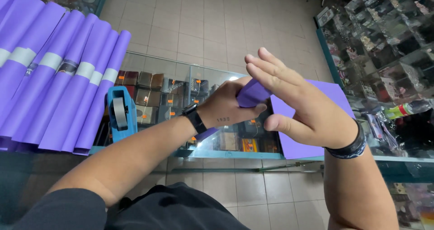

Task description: Rolling purple paper sheets into tubes and securing them with adhesive tape at a store counter.

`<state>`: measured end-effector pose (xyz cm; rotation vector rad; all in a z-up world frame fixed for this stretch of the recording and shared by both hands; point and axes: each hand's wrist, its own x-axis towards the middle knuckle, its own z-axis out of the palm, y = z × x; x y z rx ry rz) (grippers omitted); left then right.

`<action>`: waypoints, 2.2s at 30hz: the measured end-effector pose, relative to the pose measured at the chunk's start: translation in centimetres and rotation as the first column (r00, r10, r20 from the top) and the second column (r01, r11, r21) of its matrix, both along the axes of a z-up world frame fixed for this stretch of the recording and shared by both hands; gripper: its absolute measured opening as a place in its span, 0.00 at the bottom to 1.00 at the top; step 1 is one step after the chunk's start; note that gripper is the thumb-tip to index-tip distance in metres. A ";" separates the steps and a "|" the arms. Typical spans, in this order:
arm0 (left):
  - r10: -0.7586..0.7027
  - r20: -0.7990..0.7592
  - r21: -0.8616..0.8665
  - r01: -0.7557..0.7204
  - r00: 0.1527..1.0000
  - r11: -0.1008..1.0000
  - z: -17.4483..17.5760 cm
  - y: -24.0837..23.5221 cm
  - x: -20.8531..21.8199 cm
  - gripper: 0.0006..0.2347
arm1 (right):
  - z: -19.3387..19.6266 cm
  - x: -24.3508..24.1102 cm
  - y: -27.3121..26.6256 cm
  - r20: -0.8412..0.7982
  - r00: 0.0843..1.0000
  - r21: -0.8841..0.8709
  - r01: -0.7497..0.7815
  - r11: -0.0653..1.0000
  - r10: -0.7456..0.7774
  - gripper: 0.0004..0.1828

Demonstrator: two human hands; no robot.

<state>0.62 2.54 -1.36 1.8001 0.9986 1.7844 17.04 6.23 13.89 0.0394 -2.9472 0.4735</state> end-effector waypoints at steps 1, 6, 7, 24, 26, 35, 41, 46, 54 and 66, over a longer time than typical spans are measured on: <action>0.000 -0.002 0.007 0.000 1.000 1.000 0.8 -0.4 -0.3 0.09 | 0.4 0.0 -0.5 -0.002 1.000 0.007 0.000 1.000 0.000 0.44; 0.106 -0.019 -0.087 -0.108 0.994 0.990 -1.5 1.7 -0.1 0.11 | 0.6 0.0 -0.2 0.076 0.992 0.071 0.091 0.993 -0.097 0.46; 0.100 -0.021 -0.082 -0.101 0.995 0.991 -0.3 0.9 -0.2 0.11 | 0.2 0.1 -0.4 0.073 0.992 0.075 0.098 0.992 -0.104 0.46; -0.127 0.046 -0.156 0.132 0.991 0.979 0.9 0.4 -0.8 0.05 | 1.0 -0.9 -0.9 -0.352 0.907 -0.193 0.172 0.966 -0.232 0.41; -0.143 0.050 -0.196 0.150 0.988 0.969 1.2 0.5 -0.9 0.06 | 0.8 -0.9 -0.8 -0.312 0.924 -0.240 0.151 0.959 -0.223 0.35; -0.234 0.123 -0.355 0.263 0.964 0.897 1.7 -0.1 -0.4 0.10 | 0.7 -0.6 1.7 -0.276 0.917 -0.180 0.244 0.953 -0.287 0.11; -0.257 0.125 -0.280 0.282 0.958 0.918 1.2 0.4 -0.1 0.10 | 2.5 -1.5 1.3 -0.172 0.968 0.091 0.202 0.975 -0.185 0.04; -0.207 0.077 -0.281 0.220 0.975 0.934 1.1 0.3 0.0 0.11 | 1.8 -1.3 1.2 -0.266 0.961 0.141 0.116 0.983 -0.076 0.06; -0.036 0.025 -0.389 0.043 0.999 0.920 1.0 1.1 -0.2 0.10 | 0.4 0.2 1.9 -0.294 0.948 0.175 0.175 0.969 -0.118 0.44; -0.043 0.221 -0.138 0.075 0.974 0.988 -0.6 3.8 -2.2 0.09 | -4.8 1.4 1.8 -0.636 0.716 -0.154 0.247 0.957 -0.288 0.31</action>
